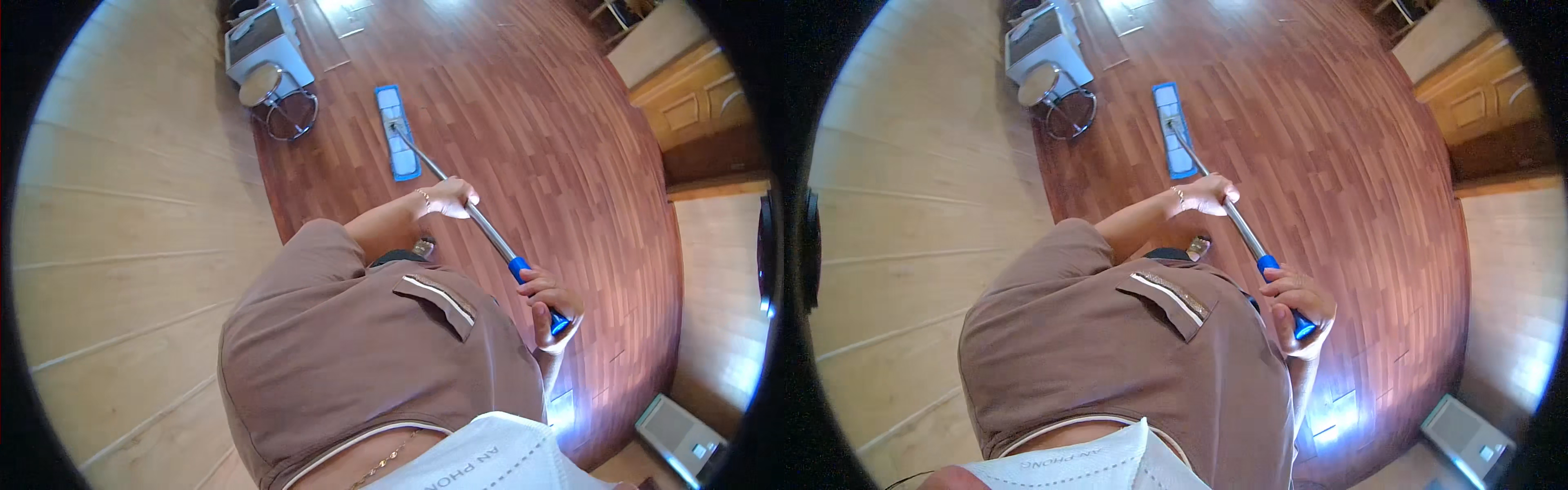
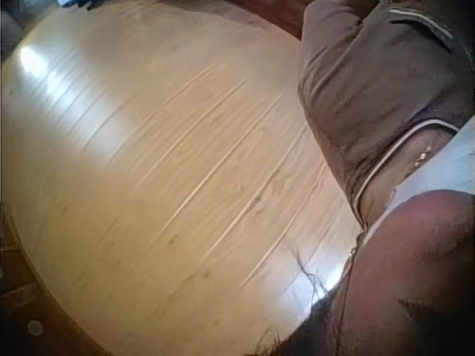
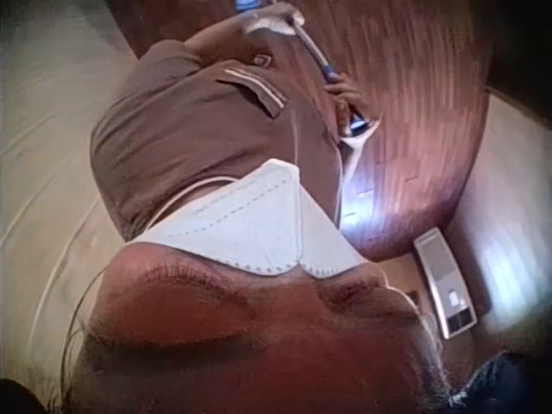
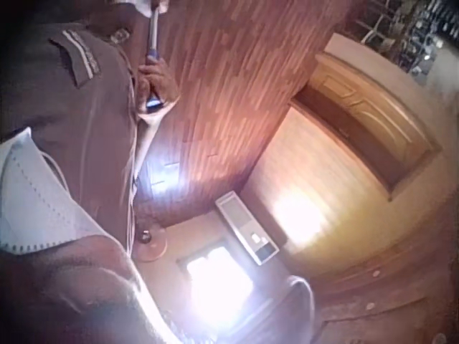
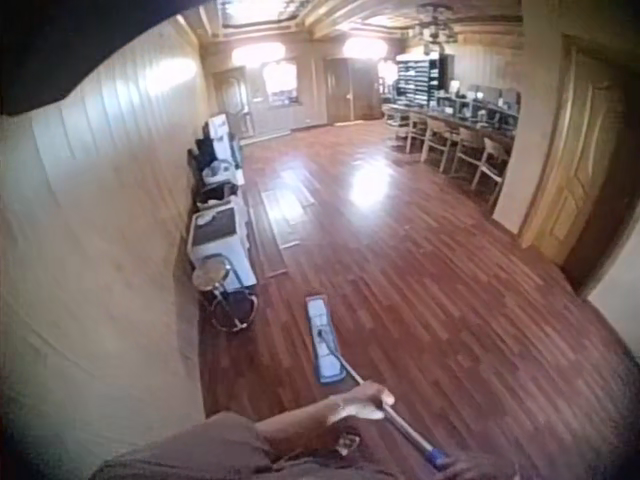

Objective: The person is mopping a wooden floor using a flat mop in a wood-paneled room.

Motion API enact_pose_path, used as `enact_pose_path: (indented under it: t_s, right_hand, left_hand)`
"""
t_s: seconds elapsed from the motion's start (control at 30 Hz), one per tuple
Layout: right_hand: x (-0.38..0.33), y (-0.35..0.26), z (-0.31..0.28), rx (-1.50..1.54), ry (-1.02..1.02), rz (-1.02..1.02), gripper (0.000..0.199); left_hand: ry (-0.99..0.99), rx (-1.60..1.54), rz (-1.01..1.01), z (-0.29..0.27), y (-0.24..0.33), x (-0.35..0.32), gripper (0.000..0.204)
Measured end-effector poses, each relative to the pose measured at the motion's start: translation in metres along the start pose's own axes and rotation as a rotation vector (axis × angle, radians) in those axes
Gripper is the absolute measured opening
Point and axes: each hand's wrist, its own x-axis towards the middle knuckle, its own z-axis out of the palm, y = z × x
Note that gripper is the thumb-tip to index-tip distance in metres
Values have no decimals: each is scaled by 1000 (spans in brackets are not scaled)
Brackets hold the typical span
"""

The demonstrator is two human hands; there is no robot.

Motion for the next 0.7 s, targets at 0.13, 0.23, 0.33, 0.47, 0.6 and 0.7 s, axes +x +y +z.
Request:
enact_pose_path:
  t_s: [0.13,0.23,0.33,0.47,0.6,0.7]
  right_hand:
    - [12,-4,7,60,-68,-2,23]
    - [31,5,2,181,-247,-8,20]
    - [36,22,1,217,-449,29,17]
    - [31,16,16,267,-579,227,5]
    - [20,39,26,249,-641,285,11]
    - [13,38,28,223,-646,266,11]
  left_hand:
    - [74,-107,-112,0,4,-54,18]
    - [132,-75,-191,14,-11,-87,23]
    - [158,-15,-306,19,-8,-123,22]
    - [233,77,-498,41,-7,-178,18]
    - [507,270,-684,50,5,-191,21]
    - [562,288,-834,67,10,-186,22]
